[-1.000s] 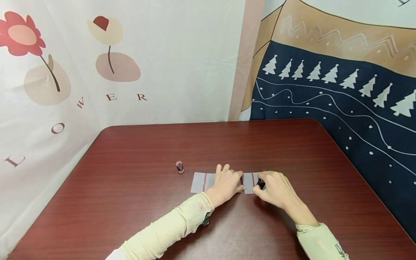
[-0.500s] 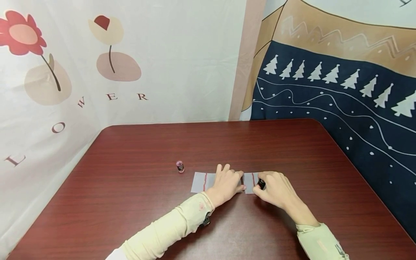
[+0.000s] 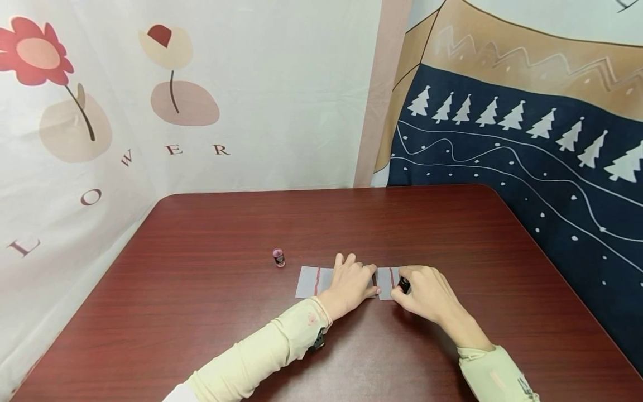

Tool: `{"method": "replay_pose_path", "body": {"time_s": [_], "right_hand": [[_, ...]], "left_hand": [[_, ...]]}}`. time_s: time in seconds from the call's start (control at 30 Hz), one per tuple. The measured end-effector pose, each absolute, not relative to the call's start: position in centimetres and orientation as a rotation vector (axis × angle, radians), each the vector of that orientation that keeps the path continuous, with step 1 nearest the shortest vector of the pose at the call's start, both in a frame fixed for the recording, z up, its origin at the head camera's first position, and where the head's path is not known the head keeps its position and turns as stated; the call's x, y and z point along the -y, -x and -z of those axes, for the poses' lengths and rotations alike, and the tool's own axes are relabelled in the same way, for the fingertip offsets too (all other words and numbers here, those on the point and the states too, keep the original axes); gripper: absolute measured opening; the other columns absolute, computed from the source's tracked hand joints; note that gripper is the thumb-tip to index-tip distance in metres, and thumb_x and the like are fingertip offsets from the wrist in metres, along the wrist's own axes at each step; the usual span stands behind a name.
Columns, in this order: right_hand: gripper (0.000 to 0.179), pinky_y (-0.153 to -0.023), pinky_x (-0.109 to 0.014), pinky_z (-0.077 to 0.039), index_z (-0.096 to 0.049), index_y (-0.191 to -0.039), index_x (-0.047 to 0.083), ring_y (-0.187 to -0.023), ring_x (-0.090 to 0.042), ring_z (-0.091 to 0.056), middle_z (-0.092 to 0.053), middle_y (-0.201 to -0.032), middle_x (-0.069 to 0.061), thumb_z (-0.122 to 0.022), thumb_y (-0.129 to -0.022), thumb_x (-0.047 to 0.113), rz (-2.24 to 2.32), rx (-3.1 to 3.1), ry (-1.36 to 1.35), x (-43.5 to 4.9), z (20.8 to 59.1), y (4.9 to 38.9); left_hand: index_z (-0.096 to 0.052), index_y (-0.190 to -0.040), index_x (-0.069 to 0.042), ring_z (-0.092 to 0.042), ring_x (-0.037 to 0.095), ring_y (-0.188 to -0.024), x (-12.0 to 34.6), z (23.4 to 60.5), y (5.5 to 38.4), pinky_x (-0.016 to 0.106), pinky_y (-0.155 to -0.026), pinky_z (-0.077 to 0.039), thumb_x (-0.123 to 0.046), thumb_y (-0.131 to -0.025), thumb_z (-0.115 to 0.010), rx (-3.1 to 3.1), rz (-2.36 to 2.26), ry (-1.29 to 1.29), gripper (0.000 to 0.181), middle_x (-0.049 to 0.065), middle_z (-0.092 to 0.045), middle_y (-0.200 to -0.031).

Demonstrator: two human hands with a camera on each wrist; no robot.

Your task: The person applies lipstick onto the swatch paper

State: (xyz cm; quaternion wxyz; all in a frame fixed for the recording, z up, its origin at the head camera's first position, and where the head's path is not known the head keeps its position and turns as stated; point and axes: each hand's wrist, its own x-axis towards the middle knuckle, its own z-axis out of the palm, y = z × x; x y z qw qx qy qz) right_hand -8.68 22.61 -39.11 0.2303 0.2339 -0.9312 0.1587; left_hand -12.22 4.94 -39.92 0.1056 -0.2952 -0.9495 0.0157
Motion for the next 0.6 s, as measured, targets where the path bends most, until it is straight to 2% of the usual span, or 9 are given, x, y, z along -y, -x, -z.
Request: {"method": "replay_pose_path", "body": {"time_s": [0.17, 0.37, 0.6], "right_hand": [[0.023, -0.042, -0.02, -0.025, -0.043, -0.059, 0.023, -0.046, 0.002, -0.026, -0.03, -0.053, 0.018, -0.062, -0.062, 0.011, -0.536, 2.607, -0.629, -22.6, 38.5, 8.5], [0.025, -0.045, -0.021, -0.03, -0.051, -0.062, 0.026, -0.045, 0.0, -0.033, -0.04, -0.052, 0.017, -0.061, -0.071, 0.004, -0.754, 2.665, -0.575, -22.5, 37.4, 8.2], [0.029, -0.044, -0.021, -0.026, -0.053, -0.064, 0.027, -0.046, -0.001, -0.029, -0.031, -0.049, 0.015, -0.061, -0.075, 0.001, -0.91, 2.683, -0.474, -22.4, 37.4, 7.5]], "left_hand": [[-0.067, -0.094, -0.026, -0.047, 0.015, -0.075, -4.8, 39.9, 12.2, 0.034, -0.072, -0.028, -0.053, -0.077, -0.066, 2.791, -0.044, 0.869, 0.032, -0.007, -0.067, -0.078], [-0.066, -0.095, -0.028, -0.045, 0.014, -0.075, -4.6, 39.8, 12.3, 0.034, -0.072, -0.027, -0.054, -0.078, -0.065, 2.81, -0.056, 0.842, 0.031, -0.008, -0.067, -0.079], [-0.063, -0.095, -0.029, -0.044, 0.014, -0.075, -4.5, 39.9, 12.0, 0.033, -0.072, -0.026, -0.053, -0.081, -0.063, 2.865, -0.039, 0.868, 0.028, -0.01, -0.065, -0.077]]}}
